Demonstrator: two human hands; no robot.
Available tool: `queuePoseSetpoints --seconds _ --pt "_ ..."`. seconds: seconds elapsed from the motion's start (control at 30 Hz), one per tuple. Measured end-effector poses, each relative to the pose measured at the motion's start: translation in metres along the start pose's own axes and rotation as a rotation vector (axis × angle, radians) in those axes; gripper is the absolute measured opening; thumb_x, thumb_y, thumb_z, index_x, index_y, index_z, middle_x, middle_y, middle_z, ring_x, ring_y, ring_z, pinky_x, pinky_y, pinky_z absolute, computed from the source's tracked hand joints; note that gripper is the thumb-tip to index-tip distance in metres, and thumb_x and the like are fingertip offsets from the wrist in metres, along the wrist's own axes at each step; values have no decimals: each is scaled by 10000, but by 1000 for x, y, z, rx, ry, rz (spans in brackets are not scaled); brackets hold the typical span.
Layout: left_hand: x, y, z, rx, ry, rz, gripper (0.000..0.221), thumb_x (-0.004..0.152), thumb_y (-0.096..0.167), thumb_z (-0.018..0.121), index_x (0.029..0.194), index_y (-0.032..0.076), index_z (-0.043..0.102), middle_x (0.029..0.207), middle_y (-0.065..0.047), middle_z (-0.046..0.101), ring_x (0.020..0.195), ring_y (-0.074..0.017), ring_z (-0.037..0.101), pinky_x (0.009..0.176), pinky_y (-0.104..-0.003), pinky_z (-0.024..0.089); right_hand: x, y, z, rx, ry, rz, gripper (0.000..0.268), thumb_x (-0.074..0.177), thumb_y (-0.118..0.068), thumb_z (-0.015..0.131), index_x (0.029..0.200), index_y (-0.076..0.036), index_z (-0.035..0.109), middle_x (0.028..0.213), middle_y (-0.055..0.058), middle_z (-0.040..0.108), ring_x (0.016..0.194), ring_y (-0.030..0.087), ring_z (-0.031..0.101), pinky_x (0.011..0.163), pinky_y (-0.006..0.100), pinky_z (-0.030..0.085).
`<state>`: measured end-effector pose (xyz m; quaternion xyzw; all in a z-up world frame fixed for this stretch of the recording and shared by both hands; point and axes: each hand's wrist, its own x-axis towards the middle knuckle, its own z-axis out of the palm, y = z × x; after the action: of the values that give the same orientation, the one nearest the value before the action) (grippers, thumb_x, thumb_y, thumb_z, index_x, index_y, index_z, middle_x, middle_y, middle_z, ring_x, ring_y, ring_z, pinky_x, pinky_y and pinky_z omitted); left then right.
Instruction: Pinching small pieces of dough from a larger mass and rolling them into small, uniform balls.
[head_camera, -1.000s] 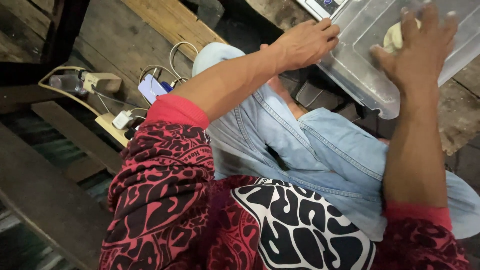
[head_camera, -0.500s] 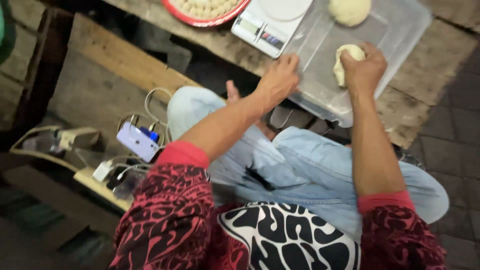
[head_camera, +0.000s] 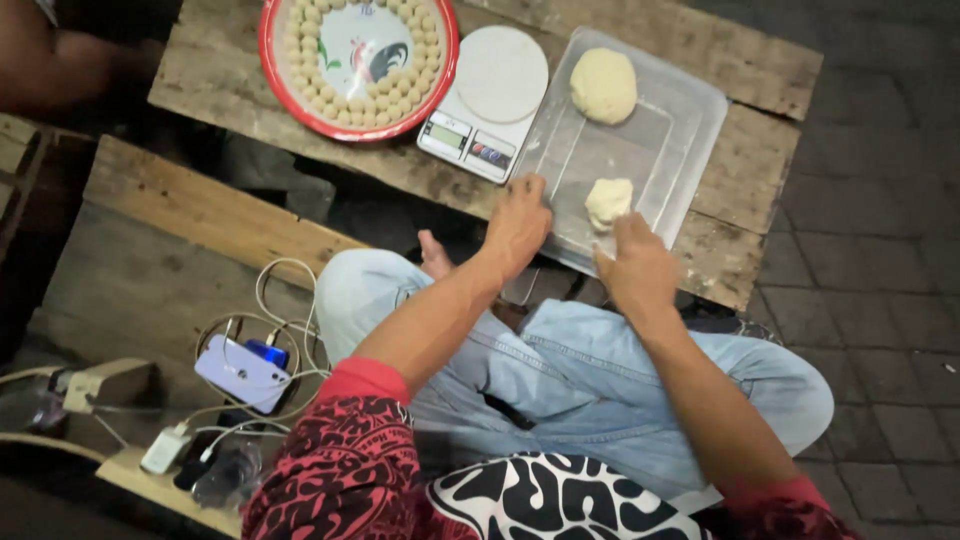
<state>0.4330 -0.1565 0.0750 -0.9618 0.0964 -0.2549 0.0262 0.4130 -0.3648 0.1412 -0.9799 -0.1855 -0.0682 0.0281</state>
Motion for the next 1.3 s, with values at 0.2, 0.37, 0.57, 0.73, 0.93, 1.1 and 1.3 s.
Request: queuePoseSetpoints --seconds 0.2,0.37,0.57,0.73,0.93,1.1,1.3 --pt "8 4 -7 60 -2 -8 209 854 192 658 798 27 773 1065 -272 608 908 -471 617 678 -471 467 80 34 -15 115 183 -681 655 763 -451 791 1338 -162 669 1525 150 514 1306 435 544 1141 522 410" --pt "12 7 -40 1 -206 -21 299 868 303 684 898 25 790 1149 -293 583 983 -499 596 761 -499 495 100 44 37 104 78 -631 675 879 -579 646 1399 -151 592 1266 175 592 1123 421 607 1030 497 488" --pt "11 15 -9 30 -395 4 708 699 606 815 1025 -21 765 1233 -359 512 1085 -571 529 878 -563 517 103 4 87 43 485 161 466 886 -500 779 1193 -179 636 957 45 570 875 300 638 775 420 521" --pt "6 20 9 26 -205 -40 397 889 281 672 923 -109 737 1153 -414 512 993 -616 527 763 -577 483 87 -27 98 70 399 380 755 937 -485 731 1425 21 457 1254 206 536 1097 384 537 910 482 426" --pt "6 21 -2 81 -185 -30 412 901 345 625 919 -44 760 1168 -383 543 1004 -587 544 765 -555 464 27 -35 14 229 -110 65 802 959 -344 625 1597 19 303 1647 318 236 1481 543 258 1036 796 303" --pt "10 17 -20 101 -319 -4 410 912 341 669 972 -53 765 1189 -343 550 1049 -538 572 796 -492 493 45 -7 -1 -109 326 -401 419 862 -456 705 1236 -268 716 1439 39 622 1276 430 569 997 558 397" --pt "17 12 -29 46 -526 21 764 716 677 776 1068 0 772 1265 -340 491 1143 -553 523 924 -533 504 111 30 61 276 184 -711 501 948 -566 593 1299 -214 664 1365 112 608 1233 432 592 1089 541 460"
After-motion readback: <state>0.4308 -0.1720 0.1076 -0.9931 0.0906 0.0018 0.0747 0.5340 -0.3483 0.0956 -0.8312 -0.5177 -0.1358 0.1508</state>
